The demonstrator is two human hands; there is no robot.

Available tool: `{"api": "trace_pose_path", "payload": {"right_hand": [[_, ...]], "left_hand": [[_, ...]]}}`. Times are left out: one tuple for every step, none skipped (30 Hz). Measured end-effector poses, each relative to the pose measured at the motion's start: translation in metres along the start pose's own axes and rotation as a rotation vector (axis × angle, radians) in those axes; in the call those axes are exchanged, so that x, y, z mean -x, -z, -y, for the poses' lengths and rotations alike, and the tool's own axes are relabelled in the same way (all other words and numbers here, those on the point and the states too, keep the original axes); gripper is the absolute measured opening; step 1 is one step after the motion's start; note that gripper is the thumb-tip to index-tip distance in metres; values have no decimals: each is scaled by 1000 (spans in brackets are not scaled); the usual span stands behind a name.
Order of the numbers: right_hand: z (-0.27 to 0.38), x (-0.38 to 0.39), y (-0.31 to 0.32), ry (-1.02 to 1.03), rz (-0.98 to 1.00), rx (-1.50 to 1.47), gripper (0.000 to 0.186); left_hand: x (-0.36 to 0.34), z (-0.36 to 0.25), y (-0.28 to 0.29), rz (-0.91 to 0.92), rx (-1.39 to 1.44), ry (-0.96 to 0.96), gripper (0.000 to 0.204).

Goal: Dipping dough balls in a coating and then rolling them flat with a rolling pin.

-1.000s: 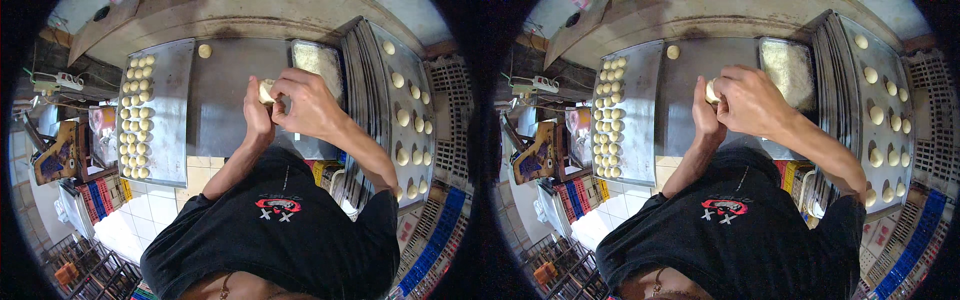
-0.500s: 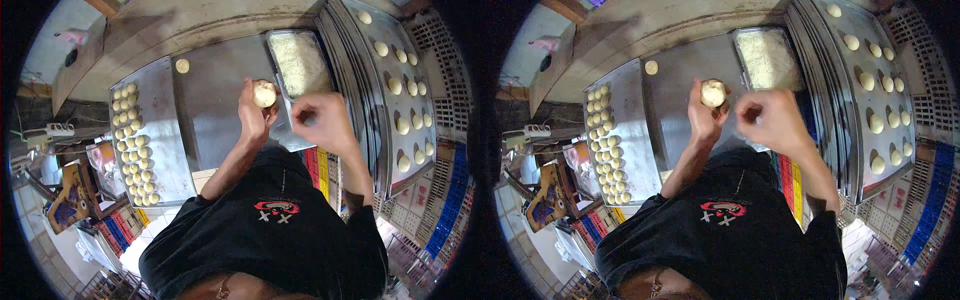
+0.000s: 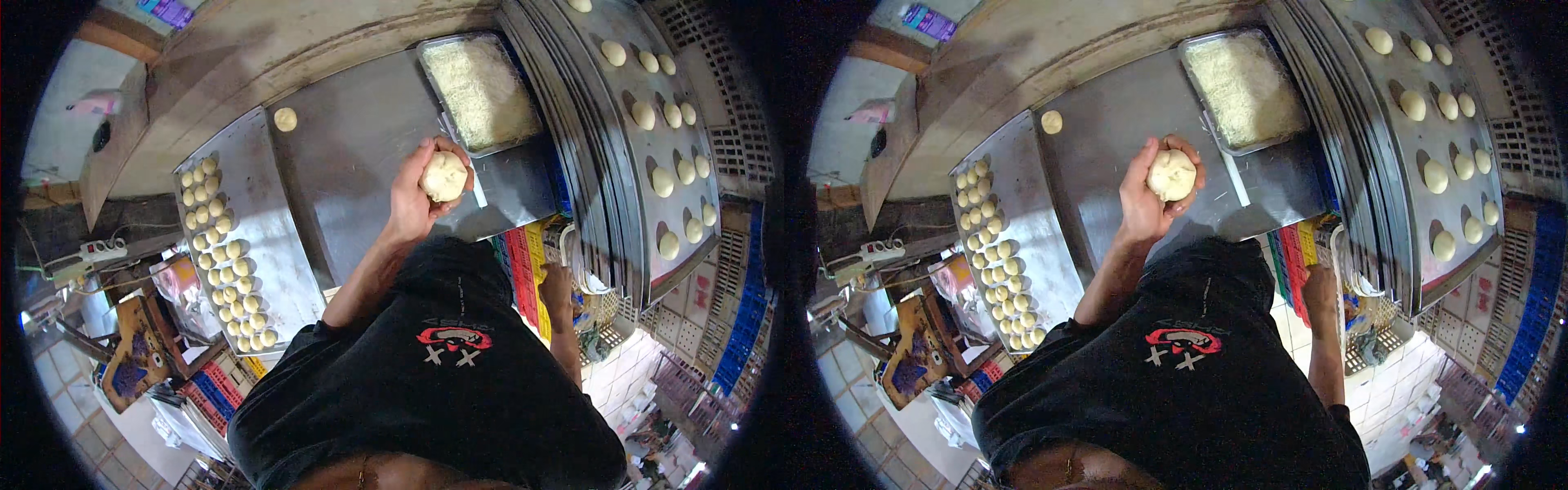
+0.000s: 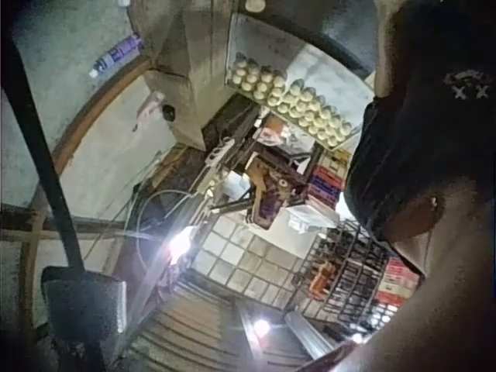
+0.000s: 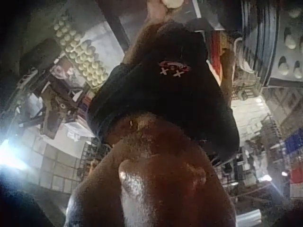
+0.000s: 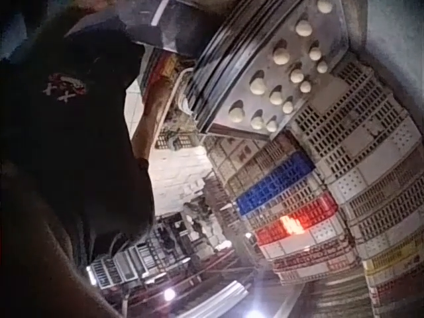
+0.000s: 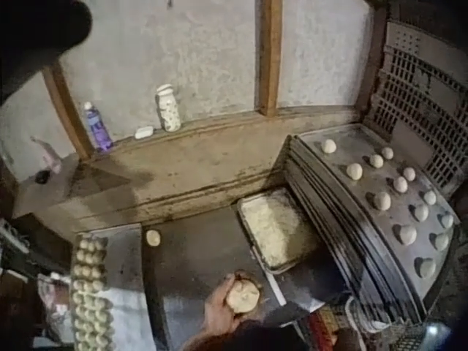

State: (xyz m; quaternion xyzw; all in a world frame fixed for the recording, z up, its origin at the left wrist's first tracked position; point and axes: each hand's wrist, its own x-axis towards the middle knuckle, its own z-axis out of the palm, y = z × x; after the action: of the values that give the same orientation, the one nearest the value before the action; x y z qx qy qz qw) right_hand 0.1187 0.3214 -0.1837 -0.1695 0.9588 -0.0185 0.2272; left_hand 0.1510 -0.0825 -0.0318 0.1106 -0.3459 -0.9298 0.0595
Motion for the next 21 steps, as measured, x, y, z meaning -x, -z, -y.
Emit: {"api": "trace_pose_path", "payload": {"right_hand": [[37, -1, 28, 69, -118, -19, 22], [58, -3, 45, 180, -293, -93, 17], [79, -7, 63, 301, -468, -169, 12], [128, -13, 110, 236, -302, -409, 14], [147, -13, 131, 386, -432, -449, 18], [171, -7, 162, 475, -459, -542, 20], [195, -2, 189, 579, -480, -643, 22], [211, -5, 202, 661, -547, -662, 23], [223, -8, 214, 738, -624, -671, 25], [238, -9, 227, 733, -645, -672, 25], [250, -11, 240, 721, -553, -779, 23], [254, -17, 249, 711, -461, -885, 21], [252, -28, 252, 715, -483, -891, 21], [246, -41, 254, 701, -442, -816, 20], [241, -53, 259, 685, -402, -742, 20], [241, -61, 273, 624, -293, -766, 20], [232, -76, 280, 624, -266, -787, 20], [221, -90, 288, 621, -241, -807, 20], [215, -101, 299, 576, -99, -916, 23], [207, -107, 309, 572, -125, -913, 23], [198, -112, 320, 516, 22, -986, 26]], "left_hand": [[-1, 3, 1, 5, -75, -7, 53], [-4, 6, -1, 22, -143, -12, 53], [-5, 9, 0, 54, -187, -5, 50], [-3, 13, 0, 42, -196, -3, 50], [-5, 14, -4, 19, -289, -38, 47], [-10, 18, -8, 2, -384, -70, 43], [-10, 20, -11, -30, -378, -53, 37], [-10, 19, -12, -17, -385, -50, 37], [-12, 19, -16, -46, -424, -59, 36], [-12, 17, -19, -81, -469, -75, 35], [-11, 15, -30, -196, -507, -54, 43], [-16, 12, -31, -165, -513, -59, 43], [-19, 6, -27, -77, -337, -5, 49], [-24, 4, -26, 17, -156, 55, 56], [-29, 1, -32, 26, -165, 5, 66], [-29, -5, -33, 104, -170, -49, 68], [-30, -8, -42, 122, -162, -50, 70], [-33, -11, -53, 142, -154, -49, 72], [-35, -14, -65, 164, -158, -53, 72], [-39, -14, -78, 151, -137, -61, 75], [-46, -12, -88, 139, -114, -68, 79]]}}
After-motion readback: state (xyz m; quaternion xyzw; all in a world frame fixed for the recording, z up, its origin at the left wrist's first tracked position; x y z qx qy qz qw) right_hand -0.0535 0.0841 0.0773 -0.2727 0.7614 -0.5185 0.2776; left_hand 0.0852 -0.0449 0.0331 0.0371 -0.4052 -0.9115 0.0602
